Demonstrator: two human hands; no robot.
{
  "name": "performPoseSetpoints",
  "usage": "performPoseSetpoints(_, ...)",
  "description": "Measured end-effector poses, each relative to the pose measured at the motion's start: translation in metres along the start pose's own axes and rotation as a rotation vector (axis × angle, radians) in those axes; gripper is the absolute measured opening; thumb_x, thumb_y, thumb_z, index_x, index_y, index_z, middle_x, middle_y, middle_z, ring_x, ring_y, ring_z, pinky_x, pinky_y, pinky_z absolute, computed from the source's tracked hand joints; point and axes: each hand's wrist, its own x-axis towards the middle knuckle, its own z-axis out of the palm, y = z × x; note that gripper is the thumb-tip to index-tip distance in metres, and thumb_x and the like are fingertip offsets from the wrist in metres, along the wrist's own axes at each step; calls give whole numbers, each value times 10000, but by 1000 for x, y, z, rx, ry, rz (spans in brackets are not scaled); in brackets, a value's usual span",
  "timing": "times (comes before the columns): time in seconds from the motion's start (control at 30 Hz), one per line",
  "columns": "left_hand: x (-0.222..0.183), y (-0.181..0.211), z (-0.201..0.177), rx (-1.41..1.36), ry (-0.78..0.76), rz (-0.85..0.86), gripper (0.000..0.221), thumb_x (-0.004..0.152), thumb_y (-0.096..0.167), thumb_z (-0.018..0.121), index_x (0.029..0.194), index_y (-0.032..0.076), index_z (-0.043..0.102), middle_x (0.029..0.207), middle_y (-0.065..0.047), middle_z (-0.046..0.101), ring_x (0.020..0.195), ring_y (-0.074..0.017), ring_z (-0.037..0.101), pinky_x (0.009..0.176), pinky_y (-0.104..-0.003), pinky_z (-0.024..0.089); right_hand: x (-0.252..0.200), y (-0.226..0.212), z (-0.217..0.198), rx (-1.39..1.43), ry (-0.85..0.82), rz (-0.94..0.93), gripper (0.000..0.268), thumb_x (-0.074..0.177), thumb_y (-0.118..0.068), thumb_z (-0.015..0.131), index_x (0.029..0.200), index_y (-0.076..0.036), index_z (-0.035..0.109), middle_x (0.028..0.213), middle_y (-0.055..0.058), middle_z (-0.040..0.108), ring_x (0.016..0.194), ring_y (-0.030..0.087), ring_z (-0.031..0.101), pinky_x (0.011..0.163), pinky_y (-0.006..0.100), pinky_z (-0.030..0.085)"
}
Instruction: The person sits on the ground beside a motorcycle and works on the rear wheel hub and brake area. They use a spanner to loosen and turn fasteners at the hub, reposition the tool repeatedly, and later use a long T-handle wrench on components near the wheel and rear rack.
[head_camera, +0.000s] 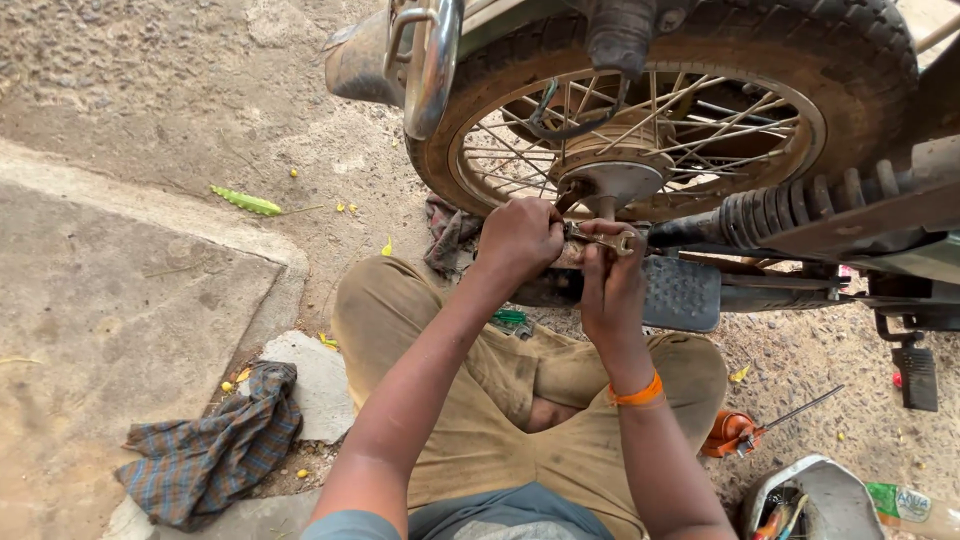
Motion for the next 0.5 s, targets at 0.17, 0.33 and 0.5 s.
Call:
performPoseSetpoints(0.17, -2, -1, 4, 35, 8, 38, 244, 865, 257, 616, 911, 93, 791, 900, -162, 754, 855, -347, 731, 814, -475, 577, 3, -13, -8, 32, 16, -47, 190, 1160, -202, 451, 1214, -32, 516, 1055, 87, 699, 849, 110, 686, 742, 258, 565)
performPoseSetpoints(0.33, -2, 4, -1, 21, -20, -16, 236, 861, 258, 613, 921, 125, 798, 921, -145, 755, 858, -336, 730, 800, -469, 577, 31, -8, -7, 111, 152, -101, 195, 1175, -174, 424, 1171, -17, 541, 1024, 97, 702, 783, 127, 643, 705, 282, 540)
performPoseSetpoints(0.5, -6, 5, -1, 16, 14, -6, 216, 852, 247, 620, 923, 129, 786, 910, -136, 751, 859, -329, 729, 786, -470, 574, 65, -1, -6, 1, 31, 46, 162, 1089, -128, 430, 1114, 12, 508, 862, 68, 732, 657, 112, 681, 589, 275, 556)
